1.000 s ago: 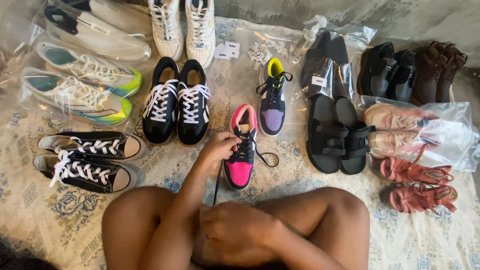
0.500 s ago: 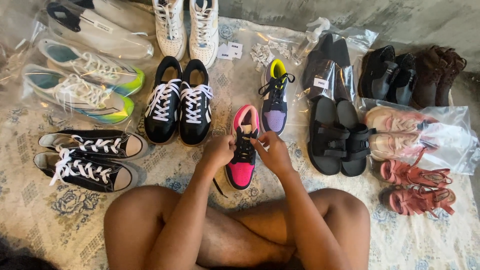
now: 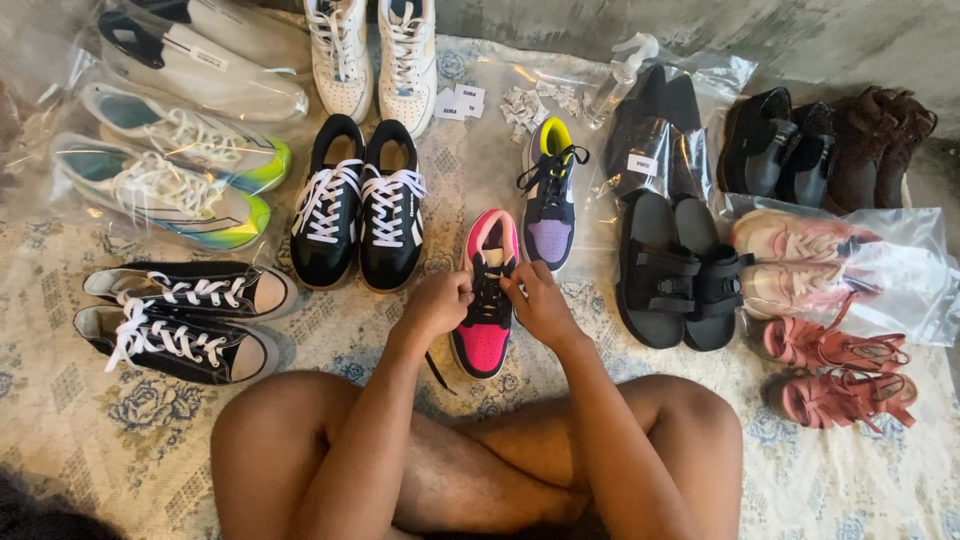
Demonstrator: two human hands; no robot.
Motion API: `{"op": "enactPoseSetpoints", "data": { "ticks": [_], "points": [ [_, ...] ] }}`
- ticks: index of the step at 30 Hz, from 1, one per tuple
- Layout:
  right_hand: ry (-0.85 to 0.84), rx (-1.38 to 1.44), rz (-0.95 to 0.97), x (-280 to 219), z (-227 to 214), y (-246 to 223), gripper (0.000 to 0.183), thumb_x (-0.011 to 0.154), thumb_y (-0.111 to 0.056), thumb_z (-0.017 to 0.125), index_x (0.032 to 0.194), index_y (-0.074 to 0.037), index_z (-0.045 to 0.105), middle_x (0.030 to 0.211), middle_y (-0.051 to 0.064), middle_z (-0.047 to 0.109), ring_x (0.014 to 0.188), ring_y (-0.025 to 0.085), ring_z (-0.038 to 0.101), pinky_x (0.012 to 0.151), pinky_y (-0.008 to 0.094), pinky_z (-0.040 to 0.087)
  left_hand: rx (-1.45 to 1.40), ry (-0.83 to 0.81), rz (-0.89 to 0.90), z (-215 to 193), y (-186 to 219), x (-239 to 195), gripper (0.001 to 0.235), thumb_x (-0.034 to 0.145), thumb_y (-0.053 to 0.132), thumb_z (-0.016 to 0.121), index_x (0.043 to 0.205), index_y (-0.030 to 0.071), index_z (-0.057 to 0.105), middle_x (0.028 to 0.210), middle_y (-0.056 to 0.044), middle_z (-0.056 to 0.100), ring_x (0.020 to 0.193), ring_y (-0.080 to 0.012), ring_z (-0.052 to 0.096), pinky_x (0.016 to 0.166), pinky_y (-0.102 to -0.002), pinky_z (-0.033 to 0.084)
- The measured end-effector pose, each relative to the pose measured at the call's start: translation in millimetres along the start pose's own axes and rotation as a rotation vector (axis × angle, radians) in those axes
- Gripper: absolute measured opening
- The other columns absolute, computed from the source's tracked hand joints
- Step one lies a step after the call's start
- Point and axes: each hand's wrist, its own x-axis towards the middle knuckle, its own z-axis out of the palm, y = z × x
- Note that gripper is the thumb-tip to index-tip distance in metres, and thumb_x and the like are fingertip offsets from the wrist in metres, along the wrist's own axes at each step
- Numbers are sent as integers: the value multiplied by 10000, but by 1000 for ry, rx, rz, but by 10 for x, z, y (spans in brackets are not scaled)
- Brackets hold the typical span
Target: The person sits on a rug surrounded by various shoes and laces a pink and black sneaker. They thread the laces through the eyelets, pull them tight, and tie a knot.
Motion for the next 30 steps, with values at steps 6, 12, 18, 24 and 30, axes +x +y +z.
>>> {"op": "enactPoseSetpoints", "data": {
  "ticks": [6, 12, 18, 24, 30],
  "points": [
    [-91, 143, 60, -26, -179, -26, 92, 917, -115, 692, 904, -83, 607, 683, 120, 678, 692, 278, 713, 693, 393, 571, 18, 79, -105, -100, -106, -8, 159, 942, 255, 549, 979, 231, 702, 984, -81, 731, 1074, -359, 694, 925, -454, 508],
    [-207, 484, 473, -77, -130, -3, 250, 911, -110, 661, 1103, 47, 690, 610, 163, 734, 505, 210, 709, 486, 274, 493, -269, 85, 52, -212, 201, -375, 184, 909, 192, 595, 981, 71, 714, 809, -117, 781, 984, -354, 739, 880, -456, 570],
    [-158, 145, 554, -283, -17, -266, 534, 985, -588, 569, 1072, -108, 786, 718, 103, 763, 788, 301, 764, 721, 412, 566, -19, 71, 168, 174, 435, -708, 134, 878, 172, 591, 909, 96, 697, 839, -188, 750, 919, -411, 739, 791, -529, 583],
    [-234, 158, 449, -340, 51, -325, 434, 1027, -336, 491, 886, -29, 763, 808, 204, 754, 879, 416, 737, 796, 484, 566, -154, -269, 280, 32, 419, -876, 235, 919, 151, 601, 954, -35, 739, 924, -318, 735, 937, -547, 690, 811, -561, 546],
    [-312, 15, 145, -620, 126, -662, 376, 1022, -190, 424, 899, 57, 680, 807, 352, 701, 818, 545, 697, 668, 632, 553, -60, -415, 59, -345, -14, -608, 319, 944, 141, 508, 1073, 75, 792, 980, -184, 782, 978, -350, 734, 937, -455, 518]
  ]
}}
